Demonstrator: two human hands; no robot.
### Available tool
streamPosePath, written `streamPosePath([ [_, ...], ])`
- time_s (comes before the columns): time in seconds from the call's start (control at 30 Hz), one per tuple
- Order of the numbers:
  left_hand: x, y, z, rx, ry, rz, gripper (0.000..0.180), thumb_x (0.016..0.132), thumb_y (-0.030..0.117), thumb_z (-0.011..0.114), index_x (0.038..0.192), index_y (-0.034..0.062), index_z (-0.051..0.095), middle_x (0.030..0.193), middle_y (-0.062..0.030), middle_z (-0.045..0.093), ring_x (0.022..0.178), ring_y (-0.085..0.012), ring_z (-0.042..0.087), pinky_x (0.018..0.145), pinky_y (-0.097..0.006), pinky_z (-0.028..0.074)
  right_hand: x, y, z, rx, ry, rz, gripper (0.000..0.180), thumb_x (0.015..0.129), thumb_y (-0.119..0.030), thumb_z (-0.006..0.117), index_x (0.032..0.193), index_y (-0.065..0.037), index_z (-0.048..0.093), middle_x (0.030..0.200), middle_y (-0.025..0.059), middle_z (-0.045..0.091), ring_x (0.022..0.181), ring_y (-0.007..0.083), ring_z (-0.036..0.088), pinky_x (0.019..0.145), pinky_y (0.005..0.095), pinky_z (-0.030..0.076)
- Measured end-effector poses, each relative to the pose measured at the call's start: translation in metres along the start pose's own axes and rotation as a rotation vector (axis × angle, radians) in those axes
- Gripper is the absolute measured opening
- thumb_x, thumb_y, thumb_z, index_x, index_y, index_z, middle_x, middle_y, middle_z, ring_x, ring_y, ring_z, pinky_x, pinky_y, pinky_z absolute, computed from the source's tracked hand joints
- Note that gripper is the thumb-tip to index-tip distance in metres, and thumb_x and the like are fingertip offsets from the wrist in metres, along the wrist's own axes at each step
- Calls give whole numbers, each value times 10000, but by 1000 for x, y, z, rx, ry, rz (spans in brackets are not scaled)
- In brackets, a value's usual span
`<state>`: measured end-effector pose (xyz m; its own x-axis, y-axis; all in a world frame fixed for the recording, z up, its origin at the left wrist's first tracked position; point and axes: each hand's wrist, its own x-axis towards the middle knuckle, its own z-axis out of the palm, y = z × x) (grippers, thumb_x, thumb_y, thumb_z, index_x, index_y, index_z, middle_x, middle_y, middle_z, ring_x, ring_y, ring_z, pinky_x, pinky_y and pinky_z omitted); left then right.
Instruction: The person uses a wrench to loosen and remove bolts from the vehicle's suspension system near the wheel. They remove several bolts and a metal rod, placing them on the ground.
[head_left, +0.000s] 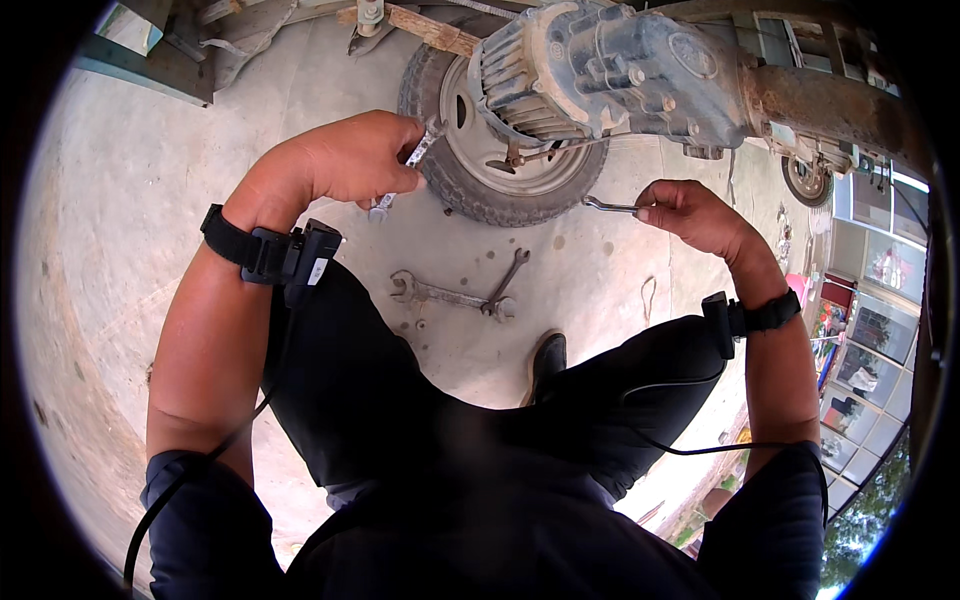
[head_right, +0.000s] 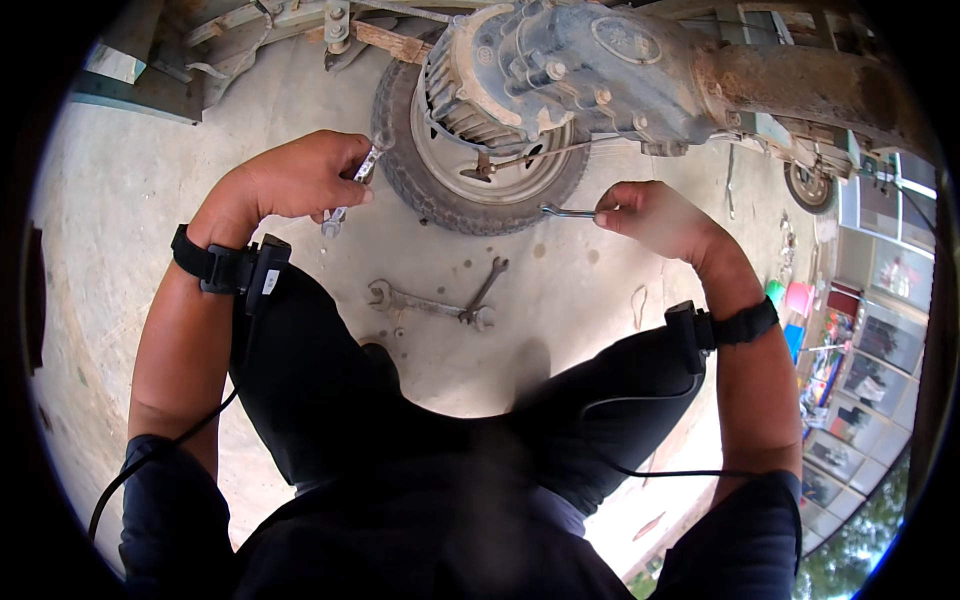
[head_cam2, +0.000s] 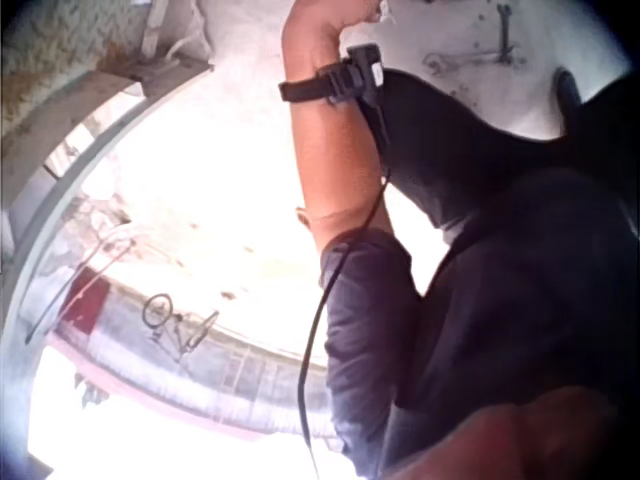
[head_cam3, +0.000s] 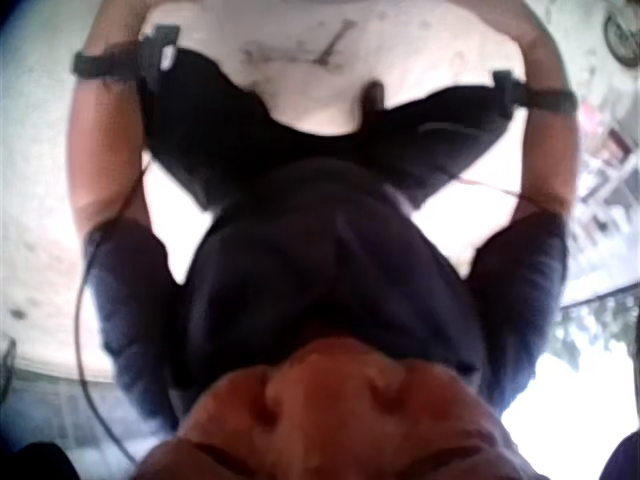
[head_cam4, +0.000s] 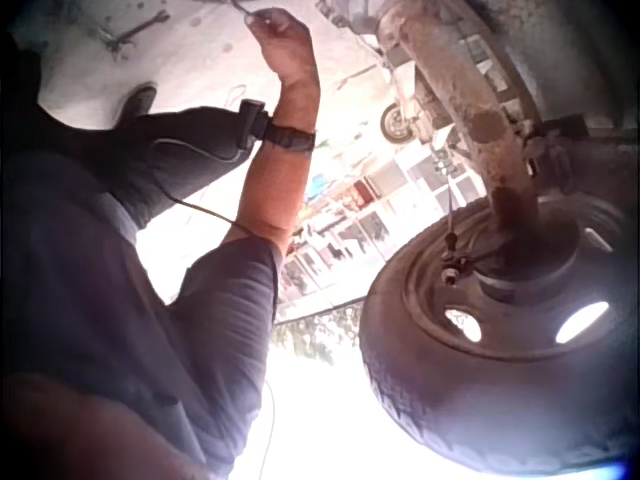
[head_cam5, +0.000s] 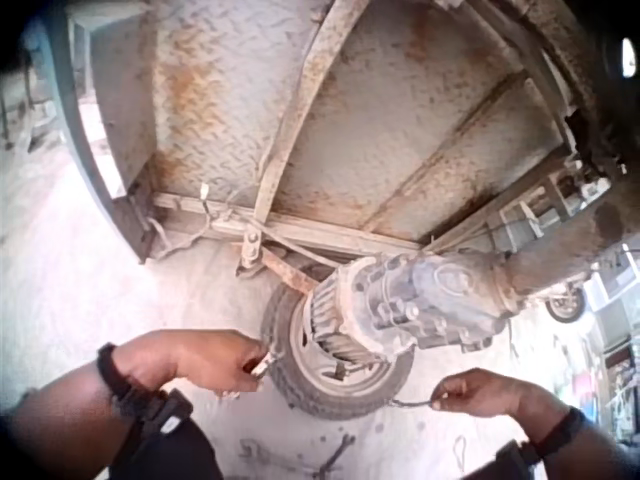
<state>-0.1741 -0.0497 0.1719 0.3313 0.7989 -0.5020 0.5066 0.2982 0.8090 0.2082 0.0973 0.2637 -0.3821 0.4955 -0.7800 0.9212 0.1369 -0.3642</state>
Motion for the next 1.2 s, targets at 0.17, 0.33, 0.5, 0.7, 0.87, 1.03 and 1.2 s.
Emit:
streamPosePath([
  [0.17, 50, 4, 52, 112, -11, 87, 185, 861, 144, 610, 907, -34, 589, 778, -165, 651, 642, -256, 652, 612, -382, 523, 23, 17, 0, -39, 15, -23, 209, 979, -225, 650, 991, -18, 676, 780, -19, 594, 732, 76, 509, 681, 246, 438],
  [0.33, 106, -2, 101, 120, 214, -40, 297, 851, 161, 541, 993, -79, 644, 963, -279, 690, 958, -436, 664, 870, -471, 527, 88, 33, 40, 191, 10, 50, 248, 990, -293, 606, 973, -51, 659, 698, -28, 504, 605, 71, 450, 538, 237, 373],
  [0.5, 140, -3, 153, -98, 307, -131, 317, 883, 179, 517, 1024, -76, 644, 1021, -287, 683, 1013, -443, 650, 906, -470, 520, 141, 55, 68, 449, 151, 54, 236, 988, -277, 606, 995, -50, 669, 723, -16, 530, 613, 89, 457, 550, 263, 381],
  [0.7, 163, -26, 168, -202, 377, -185, 311, 893, 191, 521, 975, -78, 654, 1035, -289, 680, 1018, -443, 648, 911, -471, 516, 177, 51, 98, 579, 384, 94, 286, 971, -291, 609, 1064, -37, 701, 745, 13, 586, 670, 126, 502, 602, 305, 407],
  [0.87, 178, -46, 172, -325, 428, -251, 295, 871, 181, 552, 925, -93, 648, 919, -273, 695, 954, -416, 678, 860, -458, 538, 185, 53, 122, 748, 393, 57, 214, 998, -243, 608, 1062, -45, 658, 712, -35, 503, 574, 69, 398, 518, 231, 336],
  [1.03, 176, -66, 176, -241, 474, -94, 262, 899, 159, 543, 911, -93, 614, 802, -196, 687, 749, -302, 701, 688, -400, 543, 182, 45, 124, 795, 379, 39, 227, 1008, -231, 572, 1103, -39, 645, 748, -12, 554, 596, 84, 494, 516, 237, 352],
  [1.2, 167, -40, 169, -504, 387, -312, 224, 954, 156, 523, 975, -56, 594, 808, -119, 652, 632, -191, 658, 515, -323, 508, 185, 51, 124, 1006, 367, 88, 224, 995, -192, 536, 1102, -25, 640, 808, 33, 634, 580, 132, 557, 542, 294, 403],
])
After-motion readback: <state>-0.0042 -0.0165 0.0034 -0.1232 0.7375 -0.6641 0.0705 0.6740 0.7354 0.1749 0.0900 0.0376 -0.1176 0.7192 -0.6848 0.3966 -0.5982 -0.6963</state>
